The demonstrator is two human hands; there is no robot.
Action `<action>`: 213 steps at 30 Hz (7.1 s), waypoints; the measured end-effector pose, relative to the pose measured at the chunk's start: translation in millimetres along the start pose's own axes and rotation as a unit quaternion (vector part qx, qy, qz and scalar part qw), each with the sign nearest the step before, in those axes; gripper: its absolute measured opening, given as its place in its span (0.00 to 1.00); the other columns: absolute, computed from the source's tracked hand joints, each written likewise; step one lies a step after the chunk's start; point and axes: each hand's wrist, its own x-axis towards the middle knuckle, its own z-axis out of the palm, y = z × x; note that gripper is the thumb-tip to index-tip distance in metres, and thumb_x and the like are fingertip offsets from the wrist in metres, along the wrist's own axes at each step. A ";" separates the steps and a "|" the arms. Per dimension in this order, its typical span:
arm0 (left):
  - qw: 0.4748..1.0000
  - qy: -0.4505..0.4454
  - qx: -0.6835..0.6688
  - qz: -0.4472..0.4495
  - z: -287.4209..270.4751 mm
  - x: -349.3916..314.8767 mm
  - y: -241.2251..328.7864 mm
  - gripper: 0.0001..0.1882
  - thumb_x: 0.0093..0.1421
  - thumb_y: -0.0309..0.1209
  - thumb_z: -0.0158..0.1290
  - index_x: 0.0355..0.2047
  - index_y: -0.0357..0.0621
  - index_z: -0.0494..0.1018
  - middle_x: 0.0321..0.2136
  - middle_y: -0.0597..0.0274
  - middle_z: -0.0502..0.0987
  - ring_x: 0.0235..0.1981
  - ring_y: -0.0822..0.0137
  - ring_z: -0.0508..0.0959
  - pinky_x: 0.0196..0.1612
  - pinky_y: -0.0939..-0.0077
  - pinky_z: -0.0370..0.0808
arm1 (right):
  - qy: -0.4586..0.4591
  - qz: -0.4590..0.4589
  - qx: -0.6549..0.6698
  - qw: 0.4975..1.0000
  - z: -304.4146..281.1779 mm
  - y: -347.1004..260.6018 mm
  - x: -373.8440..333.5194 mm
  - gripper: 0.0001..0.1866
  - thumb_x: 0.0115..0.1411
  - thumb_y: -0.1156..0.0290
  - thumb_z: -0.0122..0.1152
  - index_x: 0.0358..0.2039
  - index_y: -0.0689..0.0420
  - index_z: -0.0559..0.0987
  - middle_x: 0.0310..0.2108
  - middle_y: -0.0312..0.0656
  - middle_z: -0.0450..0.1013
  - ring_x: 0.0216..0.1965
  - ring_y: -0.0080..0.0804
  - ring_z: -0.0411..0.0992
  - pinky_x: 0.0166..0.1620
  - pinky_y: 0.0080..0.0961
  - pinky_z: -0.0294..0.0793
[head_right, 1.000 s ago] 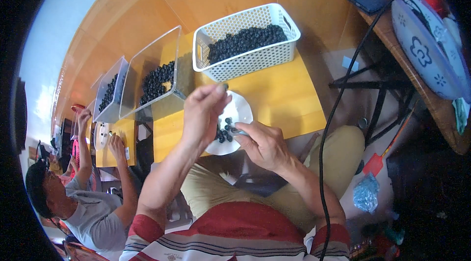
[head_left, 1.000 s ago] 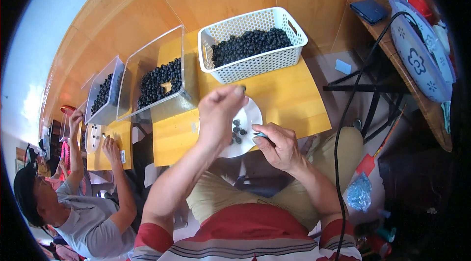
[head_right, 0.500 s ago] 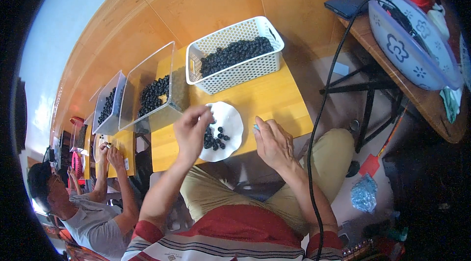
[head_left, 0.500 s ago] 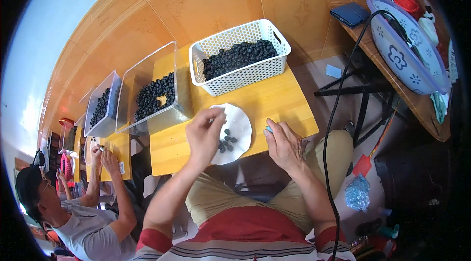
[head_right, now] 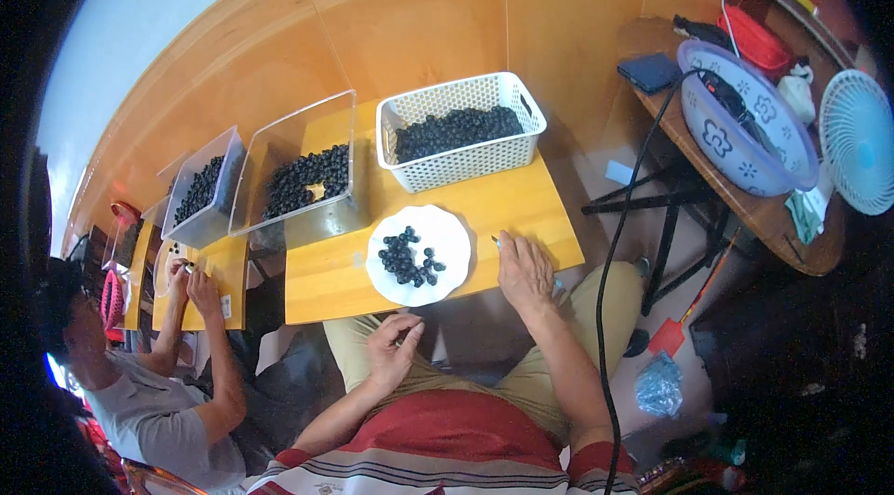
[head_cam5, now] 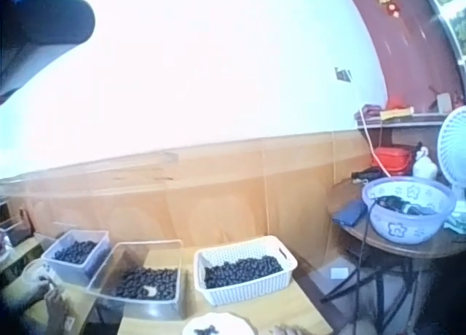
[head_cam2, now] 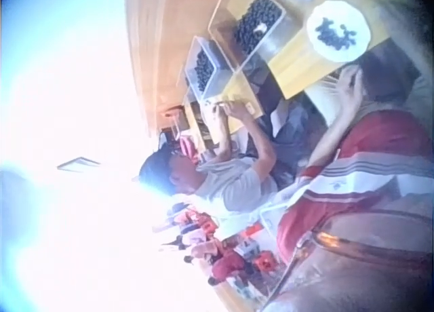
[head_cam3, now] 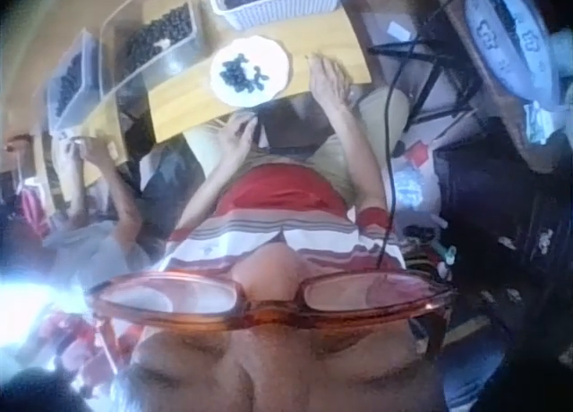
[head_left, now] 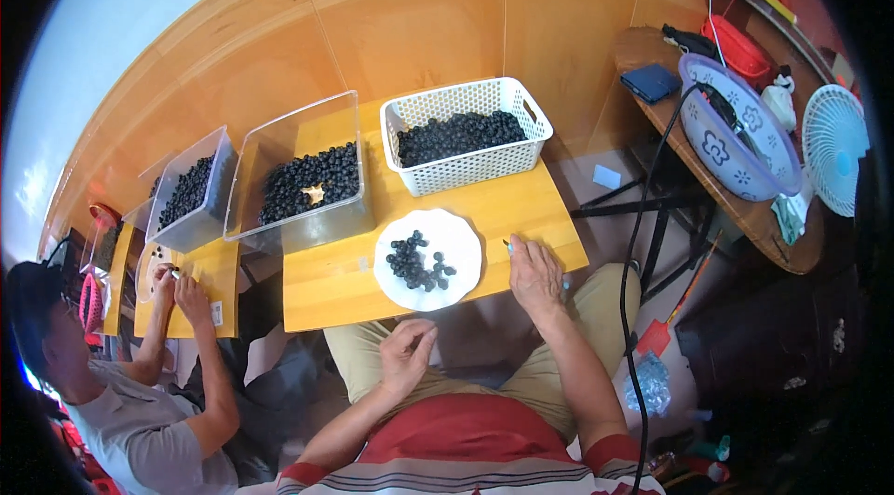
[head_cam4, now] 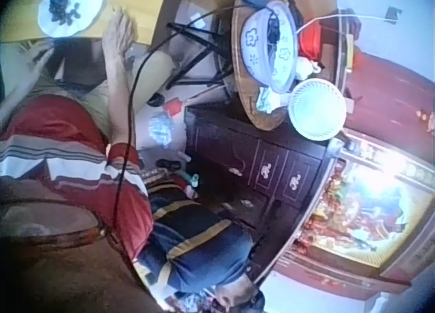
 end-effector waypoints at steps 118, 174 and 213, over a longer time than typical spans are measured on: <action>0.952 -0.130 0.207 0.182 -16.7 76.8 7.6 0.07 0.59 0.26 0.58 0.38 0.40 0.78 0.40 0.56 0.79 0.39 0.52 0.79 0.40 0.59 0.80 | -0.013 0.026 -0.002 1.000 8.3 1.2 -3.2 0.15 0.62 0.72 0.59 0.50 0.55 0.78 0.34 0.46 0.73 0.39 0.49 0.75 0.42 0.46 0.75; 0.852 -0.074 -0.446 -0.265 -25.2 100.6 -1.6 0.07 0.66 0.23 0.58 0.44 0.39 0.77 0.36 0.63 0.81 0.39 0.67 0.83 0.46 0.71 0.85 | -0.015 0.043 0.088 0.995 -5.1 -1.2 -3.4 0.16 0.64 0.68 0.60 0.51 0.57 0.79 0.38 0.49 0.77 0.41 0.51 0.76 0.44 0.46 0.75; 0.690 -0.053 -0.647 -0.320 -9.4 50.1 -1.1 0.07 0.68 0.27 0.57 0.45 0.41 0.79 0.41 0.58 0.83 0.40 0.67 0.83 0.47 0.69 0.83 | -0.076 -0.048 0.429 0.899 -37.4 -102.6 6.5 0.15 0.60 0.73 0.70 0.47 0.63 0.80 0.31 0.47 0.78 0.28 0.41 0.78 0.30 0.32 0.76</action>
